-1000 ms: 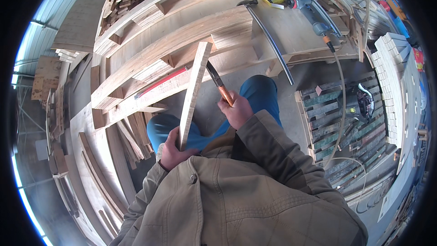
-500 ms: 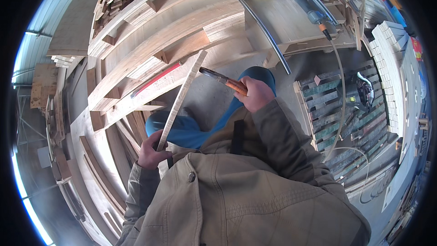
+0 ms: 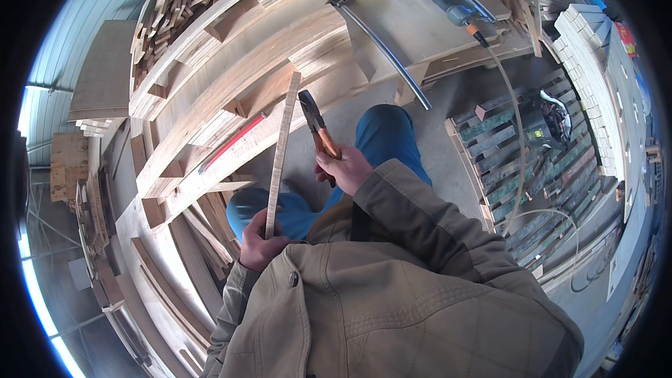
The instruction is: The person sits on a blue stool and repeatedly smooths the edges of thin wooden strips using a hammer. They pick up each strip, run the hammer along its edge, and place it back on a nearby pile. The process is repeated for multiple strips.
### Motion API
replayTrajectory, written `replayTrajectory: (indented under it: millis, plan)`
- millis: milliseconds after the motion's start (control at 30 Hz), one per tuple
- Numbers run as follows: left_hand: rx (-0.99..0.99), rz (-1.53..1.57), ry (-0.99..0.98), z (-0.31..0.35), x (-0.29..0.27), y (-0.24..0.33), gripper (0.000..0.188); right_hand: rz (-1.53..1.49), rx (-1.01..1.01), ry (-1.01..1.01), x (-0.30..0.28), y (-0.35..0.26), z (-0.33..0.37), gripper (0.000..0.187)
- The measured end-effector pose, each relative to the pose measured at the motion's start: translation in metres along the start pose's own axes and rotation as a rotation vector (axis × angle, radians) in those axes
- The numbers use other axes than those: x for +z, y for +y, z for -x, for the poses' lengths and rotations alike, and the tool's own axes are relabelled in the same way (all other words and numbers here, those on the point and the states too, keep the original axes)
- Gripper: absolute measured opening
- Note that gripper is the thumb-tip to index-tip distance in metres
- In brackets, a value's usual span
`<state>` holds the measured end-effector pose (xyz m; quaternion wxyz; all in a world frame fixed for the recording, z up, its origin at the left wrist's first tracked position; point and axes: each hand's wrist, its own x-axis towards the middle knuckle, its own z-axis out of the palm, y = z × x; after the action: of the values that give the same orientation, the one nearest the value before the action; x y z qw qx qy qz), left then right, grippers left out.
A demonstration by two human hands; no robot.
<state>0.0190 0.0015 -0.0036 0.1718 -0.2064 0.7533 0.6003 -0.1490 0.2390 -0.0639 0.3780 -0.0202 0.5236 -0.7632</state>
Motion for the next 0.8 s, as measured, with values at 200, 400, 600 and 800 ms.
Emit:
replayTrajectory:
  millis: [200,400,600,800]
  plan:
    - [0.068,-0.009,0.028,-0.010,0.018,0.002,0.074,-0.117,-0.019,0.082,0.017,-0.008,-0.002,0.032]
    - [0.076,-0.101,0.051,-0.015,0.022,0.000,0.074,-0.226,0.007,0.186,0.025,-0.013,-0.001,0.025]
    - [0.100,-0.147,0.087,-0.019,0.026,-0.007,0.074,-0.245,-0.042,0.196,0.032,-0.005,-0.006,0.024]
    - [0.216,-0.209,0.128,-0.027,0.030,-0.019,0.083,-0.232,-0.134,0.202,0.048,-0.006,-0.013,0.020]
